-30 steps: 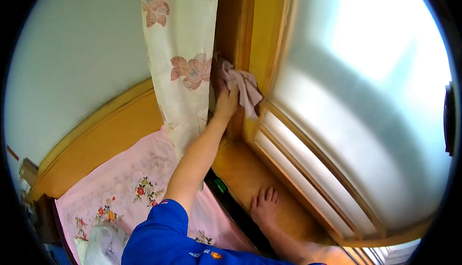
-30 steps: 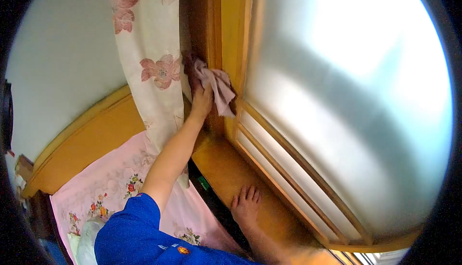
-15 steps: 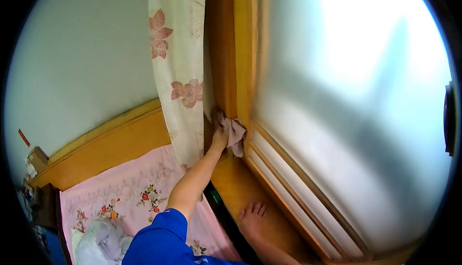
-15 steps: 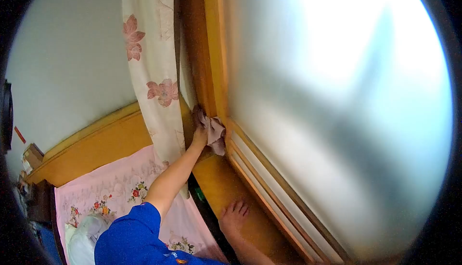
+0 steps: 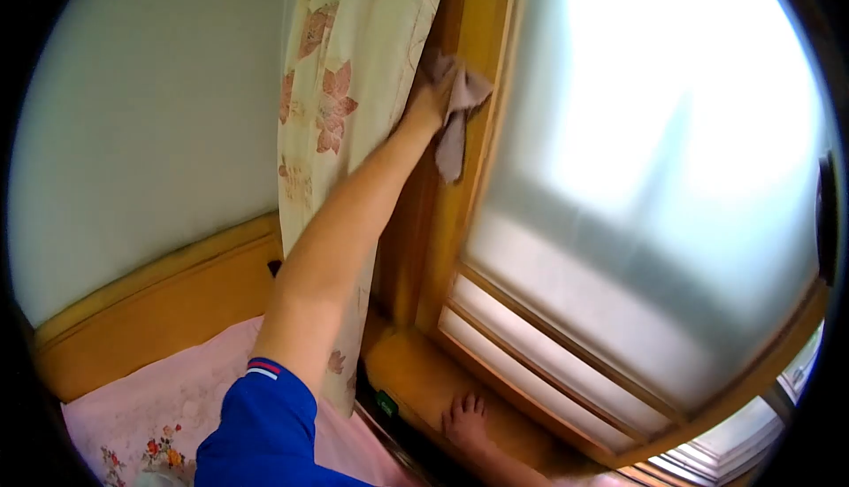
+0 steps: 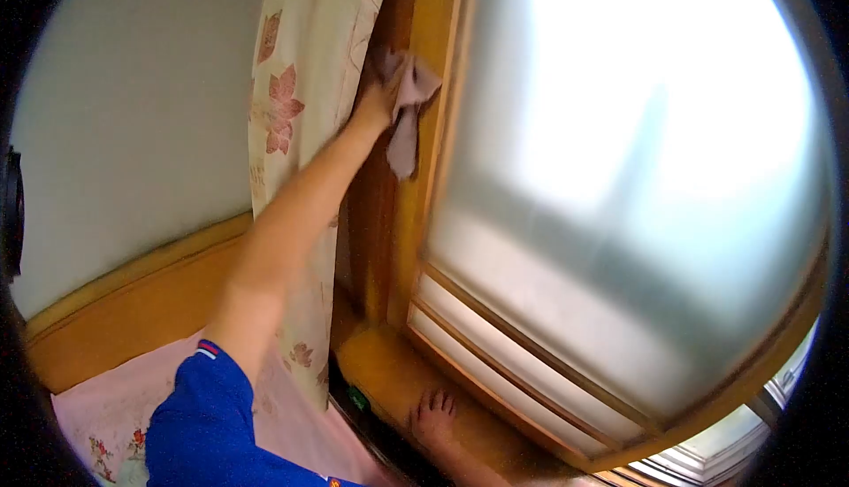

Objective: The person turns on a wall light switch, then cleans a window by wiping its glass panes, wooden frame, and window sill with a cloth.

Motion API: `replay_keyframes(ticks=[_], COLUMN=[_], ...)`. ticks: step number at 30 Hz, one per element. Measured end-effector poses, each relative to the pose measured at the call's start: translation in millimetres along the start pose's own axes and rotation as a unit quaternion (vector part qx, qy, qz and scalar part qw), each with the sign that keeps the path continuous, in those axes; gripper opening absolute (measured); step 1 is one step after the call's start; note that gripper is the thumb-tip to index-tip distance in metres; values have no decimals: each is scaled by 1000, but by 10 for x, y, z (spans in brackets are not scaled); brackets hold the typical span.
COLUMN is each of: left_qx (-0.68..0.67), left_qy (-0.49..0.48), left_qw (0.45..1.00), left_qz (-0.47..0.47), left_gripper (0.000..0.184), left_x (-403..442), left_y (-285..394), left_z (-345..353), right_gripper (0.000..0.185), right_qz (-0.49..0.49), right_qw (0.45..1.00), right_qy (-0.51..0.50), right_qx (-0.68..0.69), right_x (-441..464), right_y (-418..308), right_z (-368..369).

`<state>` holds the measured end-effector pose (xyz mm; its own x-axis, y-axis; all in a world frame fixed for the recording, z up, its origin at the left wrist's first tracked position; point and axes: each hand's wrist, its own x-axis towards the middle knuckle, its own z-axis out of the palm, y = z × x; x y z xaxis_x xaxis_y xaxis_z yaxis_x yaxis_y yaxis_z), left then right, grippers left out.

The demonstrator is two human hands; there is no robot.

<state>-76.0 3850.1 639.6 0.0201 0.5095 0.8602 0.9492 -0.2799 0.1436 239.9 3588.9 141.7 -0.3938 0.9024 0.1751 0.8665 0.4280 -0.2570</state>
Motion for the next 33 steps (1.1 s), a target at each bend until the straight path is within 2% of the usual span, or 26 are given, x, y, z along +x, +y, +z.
replay_keyframes(ticks=[1, 3, 4, 5, 7, 9, 10, 11, 12, 13, 14, 16, 18, 23, 25, 26, 29, 31, 32, 33], left_qx=[17, -18, -30, -273, -500, -417, -420, -372, -322, -324, -347, -362, -303, -347, -298, -294, -332, -301, -293, -292], left_qy=[-34, -99, -121, -39, 46, 64, 67, 81, 96, 100, 88, 79, 146, 150, 178, 181, 96, 134, 211, 215], left_qw=[999, 995, 992, 960, 860, 904, 903, 922, 939, 938, 931, 926, 940, 926, 936, 937, 936, 943, 932, 932], left_qz=[-9, -9, -10, -56, -93, -74, -70, -71, -74, -72, -76, -76, -60, -21, -57, -55, -71, -44, -19, -18], left_gripper=[59, 58, 58, 76, 97, 105, 105, 106, 106, 106, 107, 108, 108, 108, 103, 103, 96, 92, 89, 89], left_x=[236, 447, 467, 374, 355, 368, 369, 307, 256, 231, 217, 219, 197, 255, 283, 425, 1287, 1745, 1905, 1969], left_y=[89, 105, 115, 161, 150, 35, 48, 105, 118, 154, 154, 162, 70, 58, 126, 81, 68, 223, 295, 318], left_z=[-254, -342, -344, -315, -263, -166, -207, -301, -334, -375, -372, -372, -259, -204, -248, -234, -510, -853, -954, -980], right_gripper=[61, 58, 58, 53, 45, 49, 51, 51, 55, 60, 60, 70, 73, 84, 89, 89, 91, 91, 91, 91], right_qz=[1, -141, -248, -296, -344, -301, -277, -276, -237, -195, -197, -135, -149, -172, -168, -171, -187, -184, -187, -182], right_qw=[1000, 982, 965, 940, 852, 845, 833, 831, 834, 830, 828, 842, 837, 837, 837, 835, 830, 815, 810, 814], right_qy=[6, -88, 83, 166, 360, 415, 449, 450, 435, 419, 422, 385, 394, 392, 369, 372, 385, 401, 408, 406], right_qx=[-5, 86, 21, -37, -162, -152, -170, -175, -244, -311, -313, -353, -350, -340, -368, -367, -356, -375, -376, -374], right_x=[193, 795, 1079, 1413, 2084, 2541, 2727, 2880, 3046, 3147, 3173, 3206, 3280, 3222, 3213, 3209, 3180, 3142, 3144, 3144], right_y=[14, -185, -326, -545, -984, -1300, -1460, -1550, -1615, -1640, -1664, -1675, -1685, -1680, -1676, -1669, -1622, -1611, -1626, -1633], right_z=[-161, -1036, -1384, -1895, -2918, -3600, -3826, -3923, -3963, -3973, -3943, -3872, -3830, -3921, -3921, -3920, -4037, -4066, -4092, -4094])
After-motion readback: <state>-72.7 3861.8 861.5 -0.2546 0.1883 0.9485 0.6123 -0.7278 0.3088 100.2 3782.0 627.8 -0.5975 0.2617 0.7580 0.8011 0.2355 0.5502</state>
